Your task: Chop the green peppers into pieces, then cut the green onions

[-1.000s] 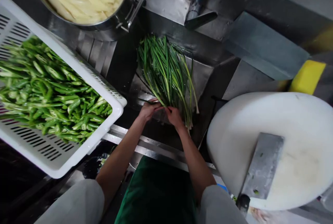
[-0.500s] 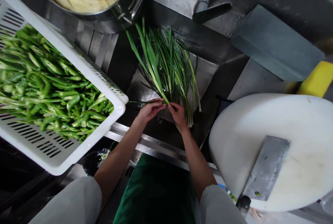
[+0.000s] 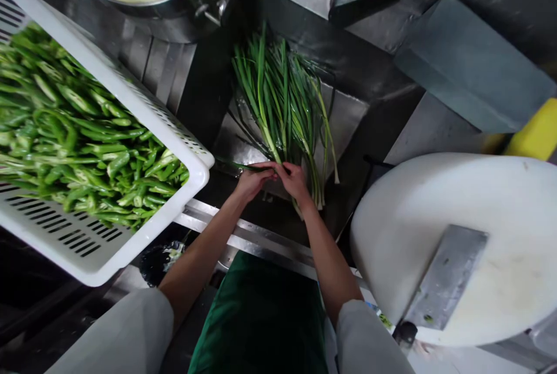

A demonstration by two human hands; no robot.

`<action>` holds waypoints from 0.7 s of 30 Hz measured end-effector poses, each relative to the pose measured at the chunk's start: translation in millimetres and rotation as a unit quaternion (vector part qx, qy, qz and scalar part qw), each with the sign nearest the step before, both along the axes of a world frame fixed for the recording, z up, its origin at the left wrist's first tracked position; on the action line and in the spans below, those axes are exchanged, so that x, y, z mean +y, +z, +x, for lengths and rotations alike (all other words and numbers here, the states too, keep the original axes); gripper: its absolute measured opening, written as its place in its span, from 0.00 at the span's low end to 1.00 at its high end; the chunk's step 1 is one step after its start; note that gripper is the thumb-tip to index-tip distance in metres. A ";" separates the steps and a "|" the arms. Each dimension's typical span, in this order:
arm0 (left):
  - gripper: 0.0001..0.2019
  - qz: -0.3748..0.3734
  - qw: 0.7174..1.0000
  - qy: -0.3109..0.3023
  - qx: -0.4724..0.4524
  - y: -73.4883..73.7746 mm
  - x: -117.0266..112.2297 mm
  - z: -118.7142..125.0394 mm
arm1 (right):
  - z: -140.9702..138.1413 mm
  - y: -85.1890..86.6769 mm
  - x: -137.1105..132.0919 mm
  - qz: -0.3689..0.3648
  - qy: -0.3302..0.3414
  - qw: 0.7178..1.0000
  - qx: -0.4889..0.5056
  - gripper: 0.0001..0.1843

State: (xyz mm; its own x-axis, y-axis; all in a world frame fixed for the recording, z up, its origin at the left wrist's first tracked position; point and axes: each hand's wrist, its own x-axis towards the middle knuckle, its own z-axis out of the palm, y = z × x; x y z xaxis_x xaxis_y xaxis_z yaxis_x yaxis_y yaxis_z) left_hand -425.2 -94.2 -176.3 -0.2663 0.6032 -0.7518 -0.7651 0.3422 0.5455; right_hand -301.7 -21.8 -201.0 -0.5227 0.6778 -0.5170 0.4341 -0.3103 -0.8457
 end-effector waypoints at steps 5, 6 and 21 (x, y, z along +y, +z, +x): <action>0.14 0.009 0.999 -0.034 -0.005 1.3 0.1 -3.1 | 3.1 3.4 1.0 -0.016 -0.021 1.000 -0.012 0.34; 0.15 0.009 0.999 -0.039 -0.007 0.7 -0.5 -3.9 | 3.9 3.0 1.6 -0.007 -0.018 1.000 -0.018 0.35; 0.14 -0.180 0.969 -0.037 0.165 -51.9 19.8 -19.2 | 27.3 -32.9 -1.0 0.115 -0.029 0.986 -0.114 0.26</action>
State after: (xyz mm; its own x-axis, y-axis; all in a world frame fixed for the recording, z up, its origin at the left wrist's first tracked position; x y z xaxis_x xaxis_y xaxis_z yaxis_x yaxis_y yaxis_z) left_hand -444.4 -74.4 -228.2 -0.4943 0.3448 -0.7980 -0.5348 0.6031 0.5919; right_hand -274.4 -22.8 -233.9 -0.3677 0.8161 -0.4459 0.6092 -0.1509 -0.7785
